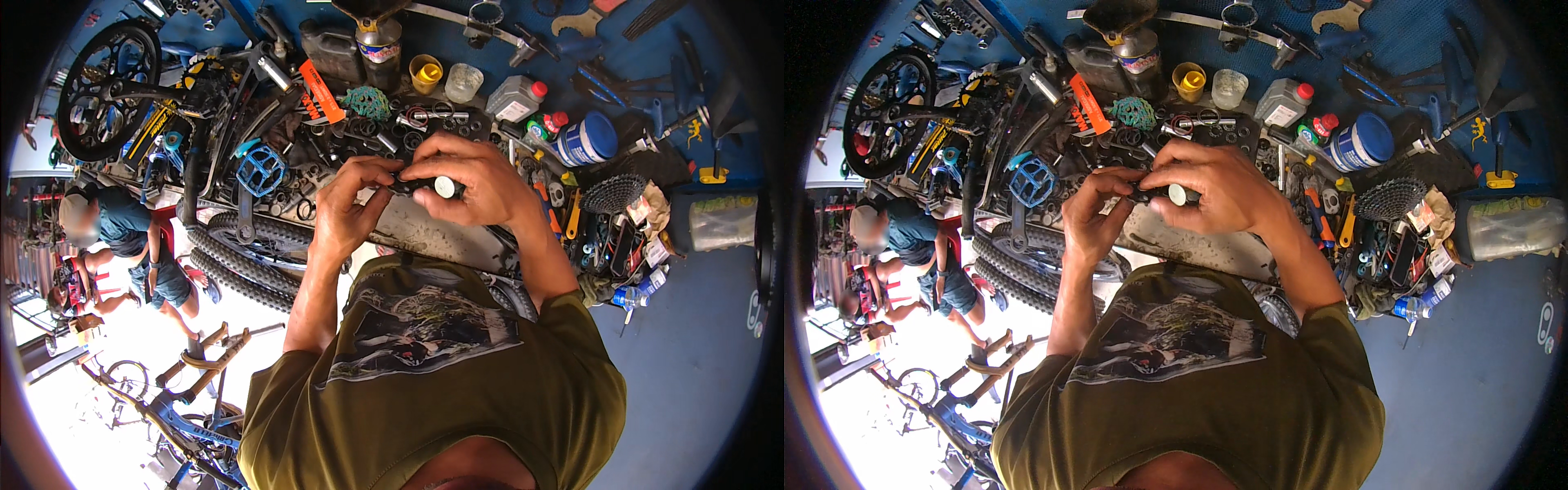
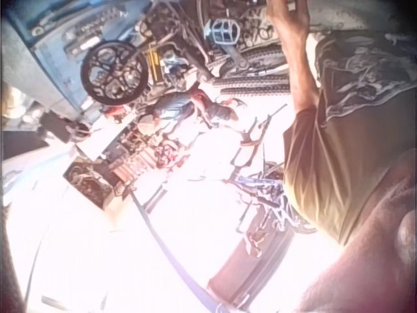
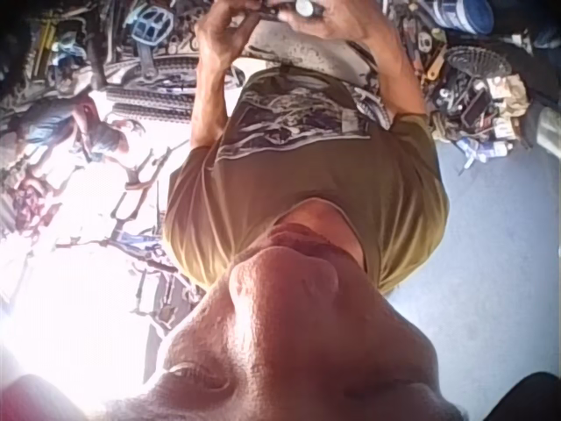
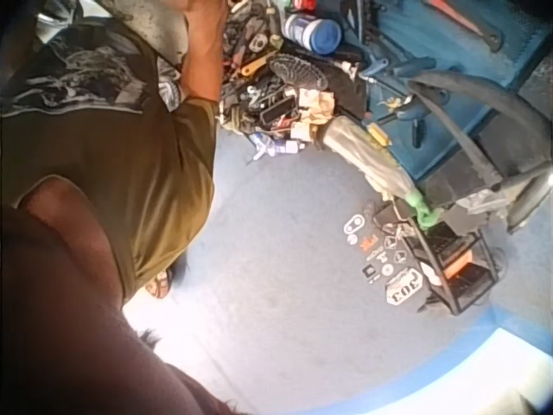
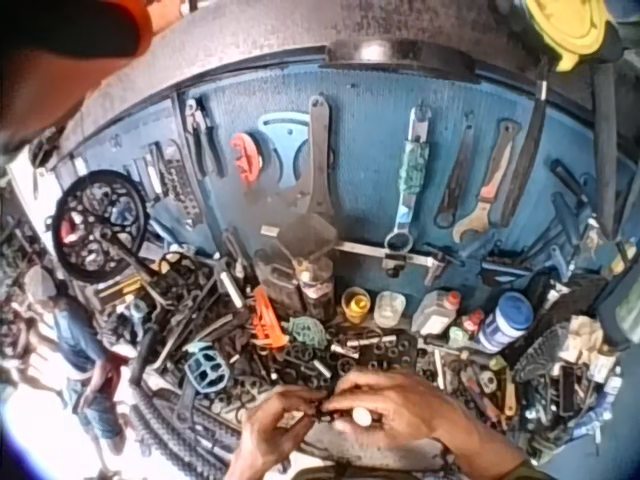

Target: The person handles small bicycle components on a cluttered workbench, repeatedly picking up bearings, seals, and a cassette sprocket. They apply lubricant from a small tube to the parts and rotate them to spread the grease. The person continues to handle and lubricate multiple small parts throughout the clip.

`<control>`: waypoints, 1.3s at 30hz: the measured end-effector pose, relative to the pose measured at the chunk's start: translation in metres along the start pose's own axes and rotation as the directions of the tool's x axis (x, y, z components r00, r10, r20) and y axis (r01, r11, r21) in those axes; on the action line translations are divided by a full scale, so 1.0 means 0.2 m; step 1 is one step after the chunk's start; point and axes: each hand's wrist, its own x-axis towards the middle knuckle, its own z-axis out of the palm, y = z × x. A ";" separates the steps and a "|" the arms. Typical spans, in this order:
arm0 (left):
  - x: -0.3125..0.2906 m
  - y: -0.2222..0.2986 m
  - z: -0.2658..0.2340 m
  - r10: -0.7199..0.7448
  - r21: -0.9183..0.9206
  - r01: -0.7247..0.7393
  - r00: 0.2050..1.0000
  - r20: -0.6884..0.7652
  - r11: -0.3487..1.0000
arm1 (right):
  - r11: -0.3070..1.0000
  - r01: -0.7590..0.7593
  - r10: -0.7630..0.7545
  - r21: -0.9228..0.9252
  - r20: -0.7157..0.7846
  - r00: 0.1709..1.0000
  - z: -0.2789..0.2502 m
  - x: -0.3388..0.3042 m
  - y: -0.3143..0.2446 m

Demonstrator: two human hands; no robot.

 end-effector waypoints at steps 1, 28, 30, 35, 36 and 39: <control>0.00 0.00 0.02 -0.039 -0.065 0.038 0.999 -0.026 0.997 | 1.000 0.003 -0.003 0.002 0.014 1.000 -0.01 0.00 -0.01; 0.00 -0.09 0.10 -0.454 -0.717 0.385 0.884 0.106 0.582 | 0.979 -0.087 0.131 0.184 -0.240 0.962 0.11 -0.06 0.02; 0.01 -0.11 0.10 -0.463 -0.739 0.395 0.877 0.128 0.545 | 0.982 -0.140 0.152 0.125 -0.099 0.983 0.10 -0.08 0.04; 0.02 -0.05 0.17 -0.471 -0.613 0.514 0.847 0.249 0.601 | 0.989 -0.105 0.108 0.105 -0.027 0.994 0.05 -0.05 0.06; 0.03 -0.06 0.18 -0.448 -0.635 0.490 0.861 0.242 0.598 | 0.989 -0.086 0.091 0.123 -0.032 0.995 0.04 -0.05 0.06; 0.11 -0.07 0.11 -0.485 -0.774 0.428 0.856 0.180 0.467 | 0.986 -0.137 0.141 0.093 -0.042 0.989 -0.02 -0.07 0.04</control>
